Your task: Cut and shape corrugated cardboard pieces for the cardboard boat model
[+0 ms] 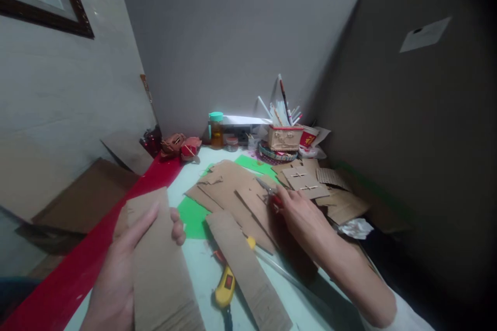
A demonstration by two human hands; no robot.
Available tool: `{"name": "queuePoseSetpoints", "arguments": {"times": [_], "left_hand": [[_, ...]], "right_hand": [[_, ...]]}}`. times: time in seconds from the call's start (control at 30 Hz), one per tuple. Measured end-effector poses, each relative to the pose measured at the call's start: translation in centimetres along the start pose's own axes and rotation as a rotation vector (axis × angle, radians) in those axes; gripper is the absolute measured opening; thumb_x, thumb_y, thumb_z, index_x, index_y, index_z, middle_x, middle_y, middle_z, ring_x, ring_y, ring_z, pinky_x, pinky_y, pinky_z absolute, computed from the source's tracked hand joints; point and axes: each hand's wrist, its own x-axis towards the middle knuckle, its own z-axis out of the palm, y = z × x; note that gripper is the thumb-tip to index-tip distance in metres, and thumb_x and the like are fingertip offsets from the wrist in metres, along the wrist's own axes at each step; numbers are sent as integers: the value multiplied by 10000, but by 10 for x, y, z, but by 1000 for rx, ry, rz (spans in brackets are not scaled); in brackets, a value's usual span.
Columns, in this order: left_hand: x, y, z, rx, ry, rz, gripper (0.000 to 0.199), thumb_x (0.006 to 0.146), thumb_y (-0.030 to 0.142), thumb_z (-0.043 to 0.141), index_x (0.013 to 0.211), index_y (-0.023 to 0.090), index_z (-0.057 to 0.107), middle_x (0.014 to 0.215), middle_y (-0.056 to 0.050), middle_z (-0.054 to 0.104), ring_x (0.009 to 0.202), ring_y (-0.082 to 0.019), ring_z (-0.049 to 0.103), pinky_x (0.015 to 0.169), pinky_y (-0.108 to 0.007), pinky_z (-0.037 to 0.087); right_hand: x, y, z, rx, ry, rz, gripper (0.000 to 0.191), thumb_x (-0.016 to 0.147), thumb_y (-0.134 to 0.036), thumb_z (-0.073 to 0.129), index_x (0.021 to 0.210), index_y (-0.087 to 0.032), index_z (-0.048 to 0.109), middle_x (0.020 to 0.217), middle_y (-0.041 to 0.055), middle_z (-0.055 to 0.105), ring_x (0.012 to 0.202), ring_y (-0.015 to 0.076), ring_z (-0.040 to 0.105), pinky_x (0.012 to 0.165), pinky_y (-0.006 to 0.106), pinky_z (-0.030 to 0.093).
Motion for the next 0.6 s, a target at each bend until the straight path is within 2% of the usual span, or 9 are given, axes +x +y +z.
{"name": "queuePoseSetpoints", "arguments": {"times": [0.07,0.1,0.17,0.2,0.27,0.33,0.4,0.5,0.6], "left_hand": [[-3,-2,1,48,-44,-12,225,878,398,657,803,188,685,591,-30,628,476,-144,577,440,-241,517],[-5,-4,3,64,-58,-13,266,880,438,655,794,188,684,579,-26,627,447,-143,565,420,-246,505],[-9,-7,7,80,-81,2,302,876,478,660,778,192,674,573,-10,620,414,-141,551,400,-257,494],[-10,-8,9,80,-95,13,307,874,484,667,777,193,672,583,-4,621,425,-146,564,413,-268,507],[-11,-12,15,73,-120,40,321,881,485,667,755,189,662,599,-4,630,468,-157,597,458,-285,541],[-10,-16,21,51,-111,91,318,898,459,664,743,182,665,608,-6,653,504,-144,615,498,-260,556],[-10,-20,27,20,-81,142,256,903,423,681,806,186,692,619,2,685,529,-127,632,515,-213,551],[-14,-26,32,-32,-138,139,229,880,418,711,1007,228,707,764,-6,756,687,-163,711,645,-244,596],[-22,-29,31,-40,-309,40,249,839,368,750,1058,253,716,943,-32,780,927,-222,732,877,-326,582]], "right_hand": [[-5,-5,-10,64,-2,-21,113,995,-163,575,1030,-123,675,1067,108,672,1023,264,632,933,479,504],[-9,-11,-16,114,-9,-38,153,993,-132,529,993,-115,680,1046,131,674,1012,274,624,931,479,488],[-20,-27,-28,254,-44,-88,224,1008,-178,469,1032,-132,688,1031,137,689,950,260,632,863,419,495],[-27,-37,-32,350,-97,-121,235,1022,-269,481,1072,-177,691,995,88,712,891,221,654,798,350,512],[-41,-59,-37,553,-247,-183,219,943,-390,584,1055,-258,718,912,4,736,802,166,675,698,257,511],[-54,-78,-36,1040,-584,-106,366,806,-416,717,1110,-213,705,931,26,721,800,175,648,721,270,501],[-62,-90,-31,1243,-705,-50,328,740,-381,767,993,-181,705,814,2,636,741,156,571,662,257,432],[-63,-91,-22,1342,-639,22,335,712,-402,797,894,-160,654,774,-7,581,721,149,527,643,263,383],[-58,-82,-17,1480,-488,89,454,763,-480,814,1044,-167,644,881,22,657,841,184,617,752,283,457]]}}
